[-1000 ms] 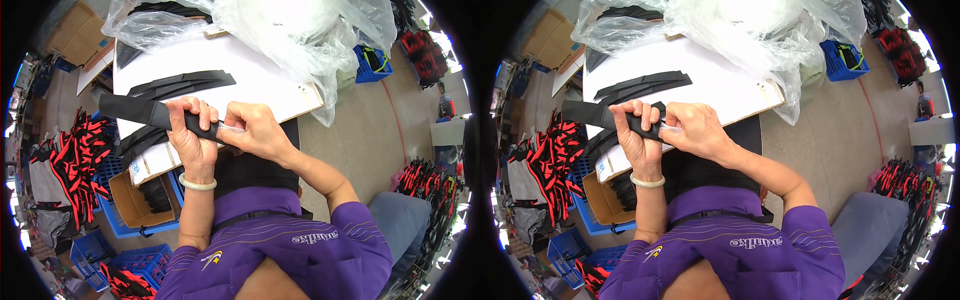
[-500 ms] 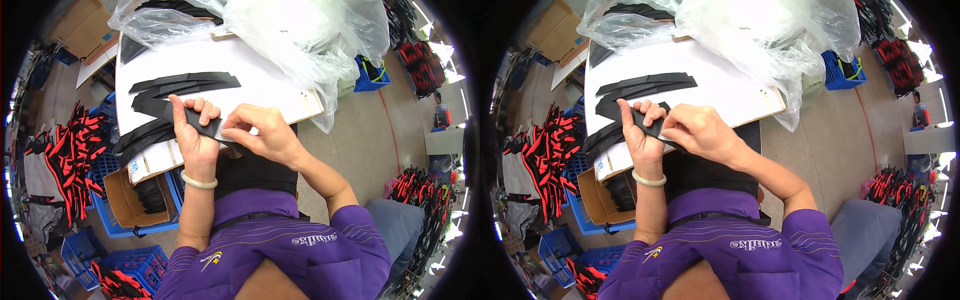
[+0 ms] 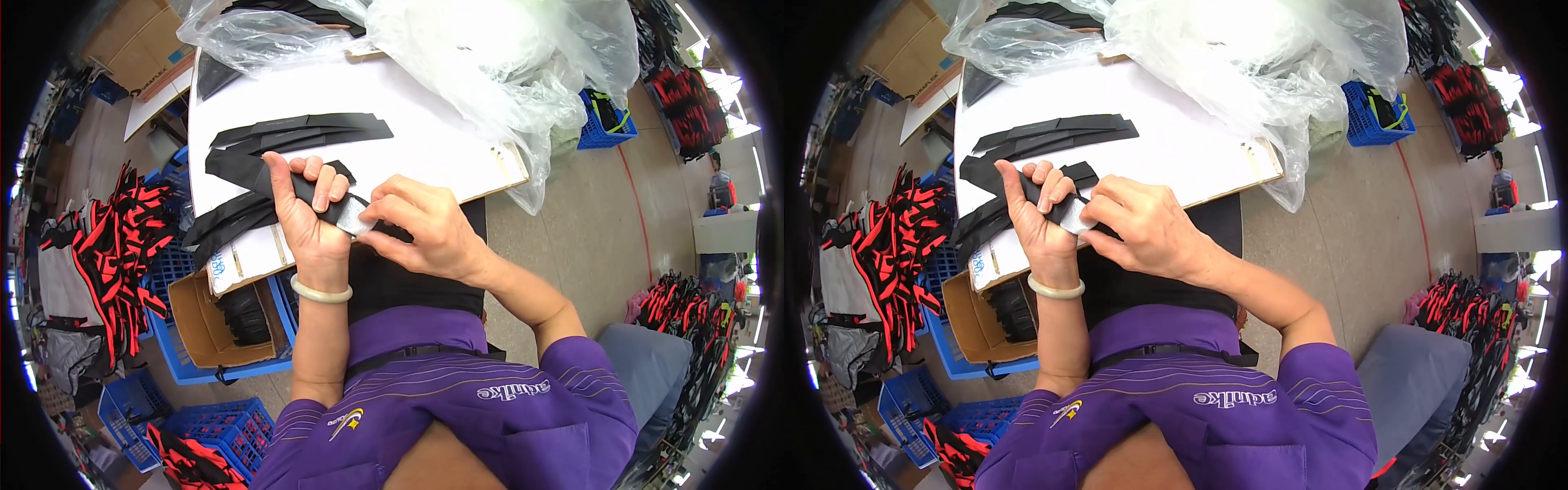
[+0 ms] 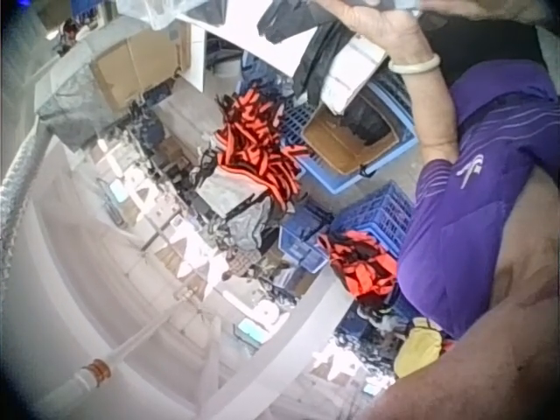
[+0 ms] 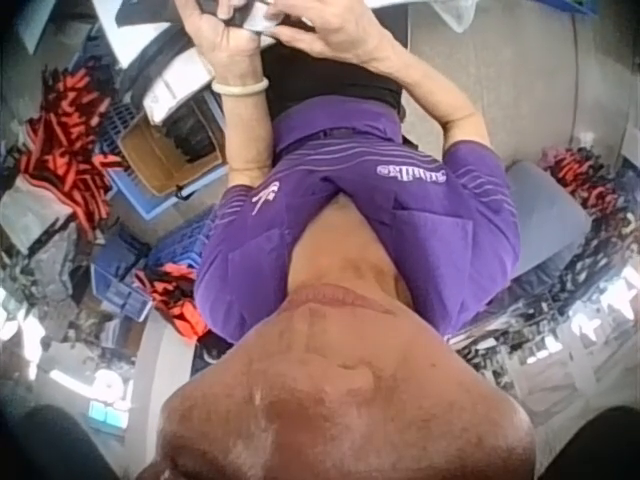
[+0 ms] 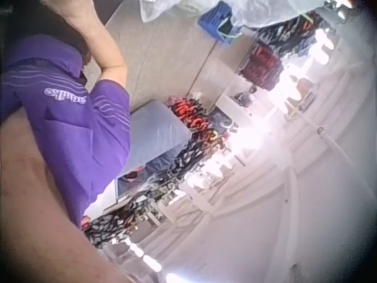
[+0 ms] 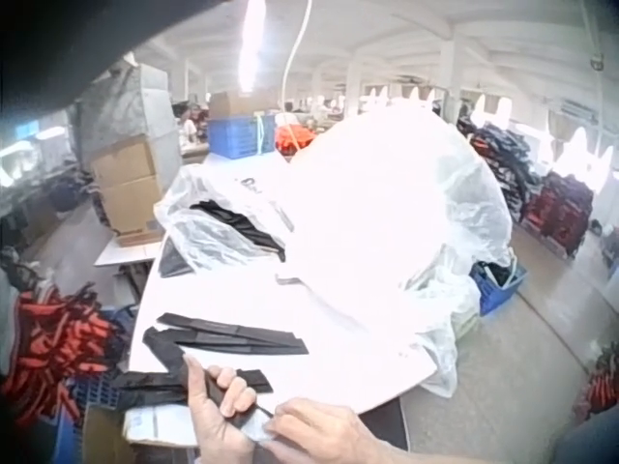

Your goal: Applying white adhesive labels to black webbing straps at a manufacturing workstation.

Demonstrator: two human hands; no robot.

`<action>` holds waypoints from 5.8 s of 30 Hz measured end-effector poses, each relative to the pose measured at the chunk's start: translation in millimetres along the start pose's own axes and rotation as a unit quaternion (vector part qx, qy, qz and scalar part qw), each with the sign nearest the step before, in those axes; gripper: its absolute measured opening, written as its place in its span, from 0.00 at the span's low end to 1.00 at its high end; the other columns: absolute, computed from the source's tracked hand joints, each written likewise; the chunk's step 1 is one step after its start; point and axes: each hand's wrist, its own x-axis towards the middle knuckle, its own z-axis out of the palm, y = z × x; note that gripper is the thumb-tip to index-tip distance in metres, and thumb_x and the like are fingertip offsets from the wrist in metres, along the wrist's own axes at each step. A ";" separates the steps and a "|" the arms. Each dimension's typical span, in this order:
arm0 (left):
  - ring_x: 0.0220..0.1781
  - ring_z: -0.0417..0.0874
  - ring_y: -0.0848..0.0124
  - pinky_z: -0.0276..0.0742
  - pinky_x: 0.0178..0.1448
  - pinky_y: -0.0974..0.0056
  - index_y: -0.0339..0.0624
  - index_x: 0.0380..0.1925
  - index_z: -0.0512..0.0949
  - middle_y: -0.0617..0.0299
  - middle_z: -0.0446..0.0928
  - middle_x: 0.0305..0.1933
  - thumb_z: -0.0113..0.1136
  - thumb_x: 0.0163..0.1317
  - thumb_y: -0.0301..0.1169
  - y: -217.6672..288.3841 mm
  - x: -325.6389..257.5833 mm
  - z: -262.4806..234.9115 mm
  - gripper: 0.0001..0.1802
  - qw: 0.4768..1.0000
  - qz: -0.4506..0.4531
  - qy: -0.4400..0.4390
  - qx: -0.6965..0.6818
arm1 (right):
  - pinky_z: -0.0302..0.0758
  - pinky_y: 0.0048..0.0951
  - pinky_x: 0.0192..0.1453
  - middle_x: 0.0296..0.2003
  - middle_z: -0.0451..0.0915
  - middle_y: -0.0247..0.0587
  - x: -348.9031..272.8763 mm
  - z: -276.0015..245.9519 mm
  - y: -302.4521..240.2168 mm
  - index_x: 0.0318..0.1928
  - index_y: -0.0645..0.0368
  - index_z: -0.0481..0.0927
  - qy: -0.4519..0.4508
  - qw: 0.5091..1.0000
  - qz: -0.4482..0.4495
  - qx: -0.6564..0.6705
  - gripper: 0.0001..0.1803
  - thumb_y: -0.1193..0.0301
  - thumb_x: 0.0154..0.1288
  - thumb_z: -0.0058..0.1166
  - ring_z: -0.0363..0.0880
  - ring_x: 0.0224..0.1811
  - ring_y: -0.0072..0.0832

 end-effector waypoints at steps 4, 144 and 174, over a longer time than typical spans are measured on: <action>0.14 0.59 0.77 0.59 0.21 0.71 0.47 0.24 0.73 0.68 0.64 0.19 0.62 0.62 0.48 5.0 -10.3 4.2 0.19 0.993 0.078 -0.006 0.083 | 0.76 0.30 0.30 0.32 0.78 0.42 2.5 9.6 -1.9 0.34 0.62 0.81 0.019 0.998 0.015 0.064 0.11 0.75 0.49 0.68 0.79 0.29 0.33; 0.71 0.61 0.53 0.49 0.73 0.44 0.47 0.61 0.70 0.50 0.63 0.66 0.65 0.50 0.26 -114.0 -22.5 -116.2 0.34 0.212 0.302 -0.214 0.904 | 0.63 0.38 0.63 0.49 0.80 0.27 -156.5 -12.0 147.1 0.42 0.40 0.87 0.149 0.959 0.085 -0.226 0.16 0.67 0.49 0.68 0.72 0.58 0.30; 0.69 0.63 0.54 0.52 0.71 0.44 0.47 0.60 0.71 0.51 0.65 0.64 0.63 0.50 0.27 -117.9 -23.4 -113.2 0.33 0.188 0.309 -0.203 0.910 | 0.63 0.39 0.63 0.49 0.80 0.27 -155.2 -14.7 145.2 0.43 0.41 0.86 0.139 0.959 0.102 -0.223 0.18 0.69 0.48 0.68 0.72 0.57 0.31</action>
